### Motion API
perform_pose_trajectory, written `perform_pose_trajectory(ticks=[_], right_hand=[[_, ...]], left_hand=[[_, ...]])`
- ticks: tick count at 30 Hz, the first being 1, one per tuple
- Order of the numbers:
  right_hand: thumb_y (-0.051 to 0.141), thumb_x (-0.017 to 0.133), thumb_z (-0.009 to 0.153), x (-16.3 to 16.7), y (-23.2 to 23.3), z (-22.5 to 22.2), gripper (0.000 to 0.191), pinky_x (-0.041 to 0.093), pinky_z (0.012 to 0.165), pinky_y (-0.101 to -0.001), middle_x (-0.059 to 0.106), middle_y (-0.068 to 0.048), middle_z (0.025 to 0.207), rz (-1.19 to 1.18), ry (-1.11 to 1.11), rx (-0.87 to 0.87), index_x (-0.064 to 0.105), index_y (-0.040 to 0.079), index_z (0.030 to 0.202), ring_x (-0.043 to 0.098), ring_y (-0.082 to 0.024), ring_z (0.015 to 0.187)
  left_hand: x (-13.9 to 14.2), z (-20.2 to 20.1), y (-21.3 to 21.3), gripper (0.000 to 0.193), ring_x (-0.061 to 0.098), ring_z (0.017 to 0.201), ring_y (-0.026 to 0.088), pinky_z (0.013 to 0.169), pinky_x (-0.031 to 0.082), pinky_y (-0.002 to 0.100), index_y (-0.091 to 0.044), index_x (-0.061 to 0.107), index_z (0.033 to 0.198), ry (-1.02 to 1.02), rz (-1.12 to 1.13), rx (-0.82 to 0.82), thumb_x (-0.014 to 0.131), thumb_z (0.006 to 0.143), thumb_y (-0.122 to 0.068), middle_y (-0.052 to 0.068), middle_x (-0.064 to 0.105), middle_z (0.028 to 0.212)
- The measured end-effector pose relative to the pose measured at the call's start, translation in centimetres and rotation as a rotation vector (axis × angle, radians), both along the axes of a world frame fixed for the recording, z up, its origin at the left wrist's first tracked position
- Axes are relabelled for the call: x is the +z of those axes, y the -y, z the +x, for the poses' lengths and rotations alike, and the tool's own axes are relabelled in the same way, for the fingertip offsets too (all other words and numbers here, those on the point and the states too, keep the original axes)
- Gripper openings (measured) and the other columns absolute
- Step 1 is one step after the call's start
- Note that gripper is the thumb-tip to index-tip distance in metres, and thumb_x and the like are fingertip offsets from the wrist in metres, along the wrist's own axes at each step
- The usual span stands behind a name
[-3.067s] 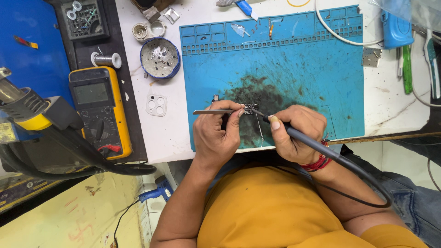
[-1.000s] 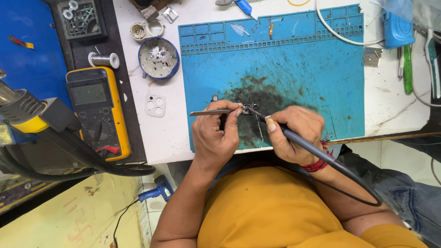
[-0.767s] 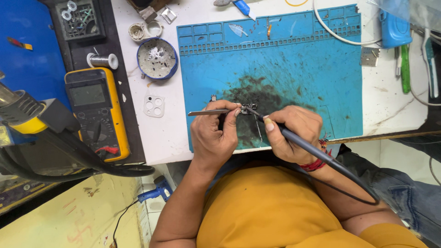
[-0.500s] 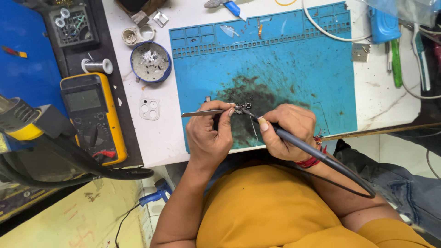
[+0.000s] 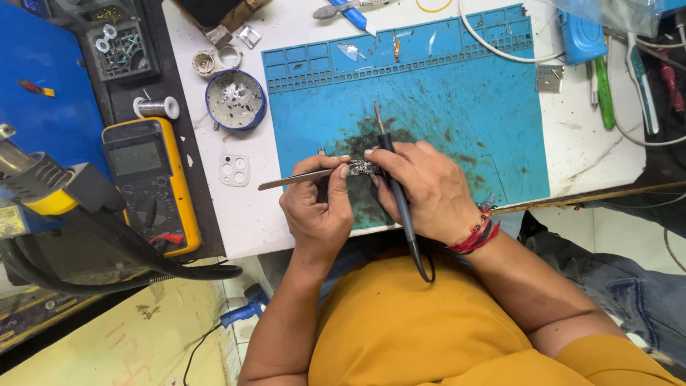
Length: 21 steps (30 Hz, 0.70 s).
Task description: The person solders a phone motherboard held on a blue silicone mat, steadying the board with a blade or tweezer in the left hand while applying a soldering iron to the board with the right hand. They reposition the board and continue soldering different points, occasionally dipping the tool in a small container on the bench.
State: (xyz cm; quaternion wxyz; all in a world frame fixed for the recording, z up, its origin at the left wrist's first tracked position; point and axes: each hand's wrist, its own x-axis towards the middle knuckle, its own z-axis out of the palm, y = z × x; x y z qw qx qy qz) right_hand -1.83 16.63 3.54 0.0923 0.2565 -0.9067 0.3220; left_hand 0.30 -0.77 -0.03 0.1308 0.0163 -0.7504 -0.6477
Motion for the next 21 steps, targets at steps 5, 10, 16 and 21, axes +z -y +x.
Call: perform_pose_trajectory(ticks=[5,10,16,21], right_hand=[[0.010,0.077,0.085,0.2,0.3,0.2,0.036,0.054,0.073,-0.0426,0.067,-0.014,0.097,0.020,-0.026,-0.061,0.066,0.007,0.119,0.066,-0.035,0.086],[0.016,0.080,0.089,-0.2,0.3,0.5,0.035,0.054,0.072,-0.0427,0.067,-0.012,0.095,0.035,-0.004,-0.115,0.066,0.007,0.120,0.067,-0.033,0.085],[0.024,0.076,0.093,-1.8,-0.2,0.6,0.050,0.054,0.071,-0.0390,0.067,-0.016,0.104,-0.233,-0.028,-0.167,0.052,-0.004,0.127,0.067,-0.032,0.083],[0.018,0.076,0.105,-2.3,-1.6,1.0,0.029,0.053,0.070,-0.0353,0.067,-0.015,0.103,-0.207,-0.086,-0.220,0.064,0.002,0.126,0.067,-0.032,0.085]], left_hand=[[-0.3,0.1,0.0,0.012,0.070,0.087,0.008,0.073,0.057,0.022,0.000,0.061,0.113,-0.023,0.010,0.013,0.068,0.103,0.000,0.011,0.077,0.104],[-0.4,0.2,0.0,0.013,0.066,0.082,0.004,0.070,0.053,0.020,0.000,0.061,0.113,-0.004,0.031,0.016,0.068,0.103,0.000,0.011,0.077,0.103],[-0.3,0.0,0.1,0.013,0.064,0.079,0.005,0.068,0.052,0.020,0.001,0.063,0.113,0.058,0.013,0.006,0.070,0.101,0.000,0.009,0.078,0.102],[0.4,-0.5,0.1,0.010,0.070,0.086,0.008,0.074,0.056,0.022,0.001,0.064,0.111,0.027,0.040,-0.021,0.068,0.103,-0.001,0.008,0.077,0.102]])
